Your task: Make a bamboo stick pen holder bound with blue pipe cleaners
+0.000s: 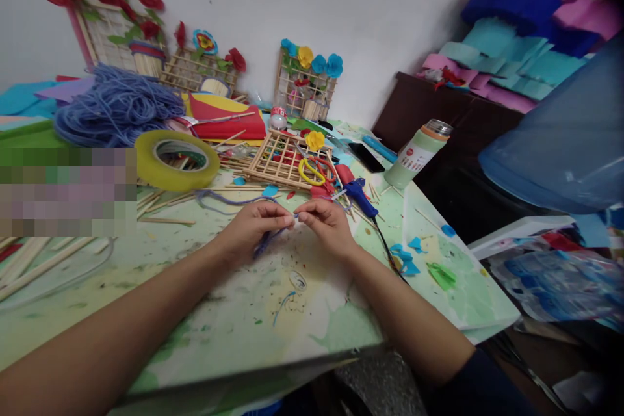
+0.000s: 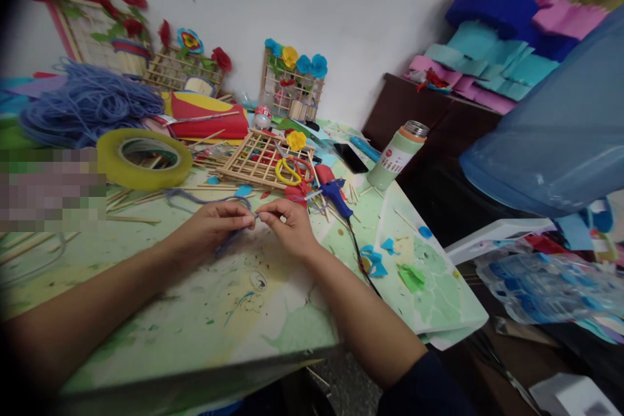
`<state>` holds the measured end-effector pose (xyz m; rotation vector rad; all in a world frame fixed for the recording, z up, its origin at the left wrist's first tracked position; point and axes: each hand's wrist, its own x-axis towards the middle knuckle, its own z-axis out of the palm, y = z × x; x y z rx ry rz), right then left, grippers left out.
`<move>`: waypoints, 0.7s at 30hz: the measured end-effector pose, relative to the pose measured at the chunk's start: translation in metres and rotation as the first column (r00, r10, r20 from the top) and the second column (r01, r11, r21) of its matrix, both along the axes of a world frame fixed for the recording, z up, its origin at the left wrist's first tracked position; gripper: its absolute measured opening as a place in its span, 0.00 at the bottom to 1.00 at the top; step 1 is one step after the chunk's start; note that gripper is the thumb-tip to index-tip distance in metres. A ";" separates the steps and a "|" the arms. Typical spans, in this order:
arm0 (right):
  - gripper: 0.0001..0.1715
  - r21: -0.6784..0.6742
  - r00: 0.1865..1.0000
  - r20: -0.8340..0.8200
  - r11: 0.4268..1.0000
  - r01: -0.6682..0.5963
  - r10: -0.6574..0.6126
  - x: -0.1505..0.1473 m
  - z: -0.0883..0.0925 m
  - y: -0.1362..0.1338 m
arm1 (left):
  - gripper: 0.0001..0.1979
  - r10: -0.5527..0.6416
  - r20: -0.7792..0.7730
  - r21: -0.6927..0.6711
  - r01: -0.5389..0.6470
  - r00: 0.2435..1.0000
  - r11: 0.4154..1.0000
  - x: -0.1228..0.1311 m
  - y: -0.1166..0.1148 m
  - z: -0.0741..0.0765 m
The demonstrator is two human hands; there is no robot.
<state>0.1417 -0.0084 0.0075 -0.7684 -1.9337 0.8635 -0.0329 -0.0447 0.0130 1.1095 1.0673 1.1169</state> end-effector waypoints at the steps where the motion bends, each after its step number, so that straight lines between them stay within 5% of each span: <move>1: 0.12 -0.004 1.000 0.006 1.000 0.029 -0.029 0.000 -0.001 0.001 | 0.09 0.007 -0.050 0.036 -0.005 0.999 0.999 -0.001 0.001 -0.001; 7: 0.16 0.087 0.986 0.123 0.991 0.103 -0.114 -0.002 -0.001 0.000 | 0.10 0.099 -0.471 0.349 0.082 0.877 0.934 -0.006 0.003 0.002; 12: 0.21 0.017 0.979 0.172 0.994 0.107 -0.108 -0.003 0.003 -0.005 | 0.07 0.250 -0.594 0.622 0.239 0.765 0.745 -0.005 0.000 0.002; 18: 0.24 -0.300 0.992 0.081 0.947 0.115 -0.095 -0.010 0.003 -0.009 | 0.05 0.473 -0.654 0.746 0.400 0.591 0.532 -0.004 -0.005 0.006; 21: 0.23 -0.640 0.997 -0.069 0.768 -0.008 -0.047 -0.013 0.005 -0.013 | 0.10 0.586 -0.660 0.736 0.558 0.470 0.383 -0.001 -0.012 0.011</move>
